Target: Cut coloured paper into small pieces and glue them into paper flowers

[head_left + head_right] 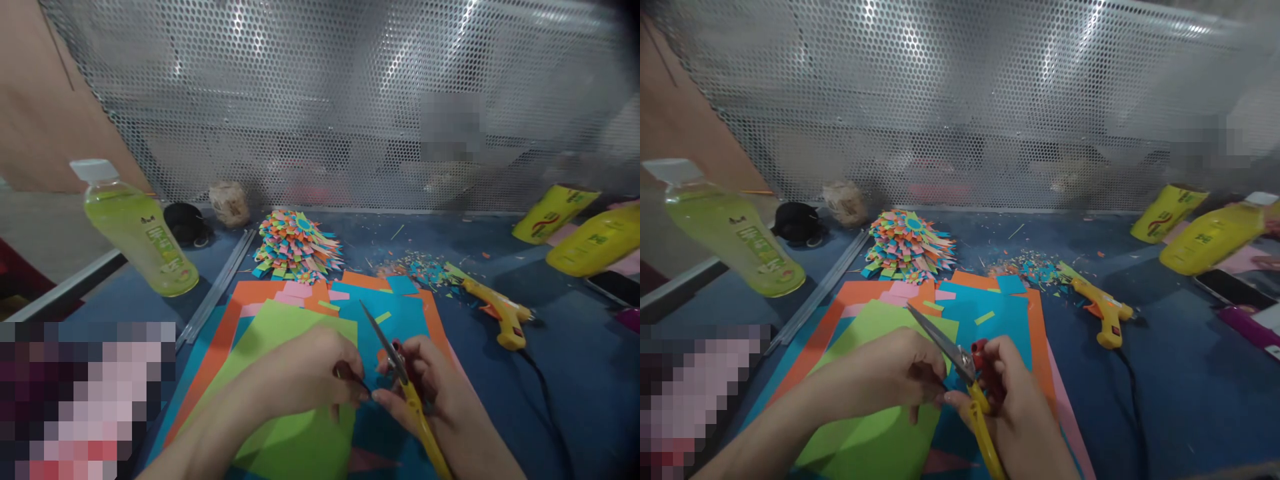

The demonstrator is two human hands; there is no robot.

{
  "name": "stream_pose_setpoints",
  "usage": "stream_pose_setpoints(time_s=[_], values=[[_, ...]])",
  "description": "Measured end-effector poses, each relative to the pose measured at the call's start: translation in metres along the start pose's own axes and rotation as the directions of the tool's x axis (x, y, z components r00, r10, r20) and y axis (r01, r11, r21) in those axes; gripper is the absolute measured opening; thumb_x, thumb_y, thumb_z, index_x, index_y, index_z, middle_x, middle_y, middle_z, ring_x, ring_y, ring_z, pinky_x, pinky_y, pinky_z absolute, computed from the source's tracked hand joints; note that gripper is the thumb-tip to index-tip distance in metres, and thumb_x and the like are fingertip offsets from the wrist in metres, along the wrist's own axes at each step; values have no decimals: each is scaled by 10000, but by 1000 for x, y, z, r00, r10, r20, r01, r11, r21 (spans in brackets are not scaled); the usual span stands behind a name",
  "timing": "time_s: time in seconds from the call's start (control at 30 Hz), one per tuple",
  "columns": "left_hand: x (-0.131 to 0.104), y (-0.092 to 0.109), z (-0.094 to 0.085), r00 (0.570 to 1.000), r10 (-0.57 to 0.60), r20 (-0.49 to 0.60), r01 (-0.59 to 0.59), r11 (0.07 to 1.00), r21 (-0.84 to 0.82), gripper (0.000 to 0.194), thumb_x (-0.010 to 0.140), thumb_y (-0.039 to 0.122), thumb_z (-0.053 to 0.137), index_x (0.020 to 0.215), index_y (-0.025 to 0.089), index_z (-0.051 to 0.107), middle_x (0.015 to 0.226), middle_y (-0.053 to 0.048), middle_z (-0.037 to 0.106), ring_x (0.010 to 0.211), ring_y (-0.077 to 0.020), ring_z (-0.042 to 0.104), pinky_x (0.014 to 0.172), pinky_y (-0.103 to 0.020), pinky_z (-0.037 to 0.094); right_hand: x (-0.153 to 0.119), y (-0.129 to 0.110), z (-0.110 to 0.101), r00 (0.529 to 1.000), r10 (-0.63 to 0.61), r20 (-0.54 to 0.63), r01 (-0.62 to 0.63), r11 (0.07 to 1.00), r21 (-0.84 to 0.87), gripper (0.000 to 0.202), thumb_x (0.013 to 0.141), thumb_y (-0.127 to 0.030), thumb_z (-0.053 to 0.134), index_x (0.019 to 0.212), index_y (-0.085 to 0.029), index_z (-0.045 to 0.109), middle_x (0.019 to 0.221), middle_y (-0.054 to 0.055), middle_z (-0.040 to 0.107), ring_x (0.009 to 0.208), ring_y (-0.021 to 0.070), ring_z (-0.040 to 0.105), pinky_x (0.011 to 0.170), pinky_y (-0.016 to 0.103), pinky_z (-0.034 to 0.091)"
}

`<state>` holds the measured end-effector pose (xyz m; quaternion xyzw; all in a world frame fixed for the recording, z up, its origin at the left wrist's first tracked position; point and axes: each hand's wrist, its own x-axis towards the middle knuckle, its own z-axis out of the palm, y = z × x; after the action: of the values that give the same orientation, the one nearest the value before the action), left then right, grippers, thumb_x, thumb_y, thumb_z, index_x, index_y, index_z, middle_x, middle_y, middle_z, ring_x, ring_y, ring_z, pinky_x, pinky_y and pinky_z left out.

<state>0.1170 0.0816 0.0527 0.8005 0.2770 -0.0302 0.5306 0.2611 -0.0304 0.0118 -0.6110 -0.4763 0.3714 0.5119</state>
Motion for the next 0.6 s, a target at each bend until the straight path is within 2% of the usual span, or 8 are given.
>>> stream_pose_setpoints(time_s=[0.13,0.23,0.33,0.43,0.5,0.6], values=[[1,-3,0,997,42,-59,-46,996,-78,68,704,199,558,680,174,617,736,-5,678,642,-141,623,518,-207,438,2,12,-1,997,-63,-32,62,998,-27,229,701,-167,645,824,-231,462,774,-18,614,680,122,616,599,191,501],[1,-2,2,997,54,-59,-61,992,-114,58,724,208,554,735,171,597,708,-5,665,647,-139,620,548,-216,441,4,18,-4,995,-17,-95,14,1000,-25,257,661,-173,684,789,-231,468,723,-25,627,651,138,630,568,203,505],[1,2,4,997,60,-38,-66,982,-178,112,742,268,580,803,175,565,673,7,639,655,-142,625,572,-227,446,3,11,-5,983,28,-180,-16,998,68,277,645,-226,714,802,-230,486,764,-9,650,666,156,643,556,222,522],[0,7,4,996,91,-5,-89,950,-299,114,768,276,570,811,171,558,706,2,633,704,-140,631,590,-225,462,-1,-4,-3,962,64,-267,-5,976,217,321,619,-285,751,823,-230,508,807,-13,659,619,131,636,551,205,526],[0,9,4,995,94,-28,-98,936,-338,79,787,246,543,802,169,554,719,0,632,722,-136,631,594,-222,468,-4,-11,-1,947,69,-313,6,972,233,318,614,-302,758,823,-229,530,762,-29,648,576,115,620,532,188,517],[0,9,5,994,70,-80,-94,934,-344,88,811,252,518,774,171,520,696,4,623,721,-142,633,588,-233,478,-4,-15,0,931,62,-359,14,978,206,324,601,-325,770,809,-222,543,730,-18,642,599,140,624,538,210,528]])
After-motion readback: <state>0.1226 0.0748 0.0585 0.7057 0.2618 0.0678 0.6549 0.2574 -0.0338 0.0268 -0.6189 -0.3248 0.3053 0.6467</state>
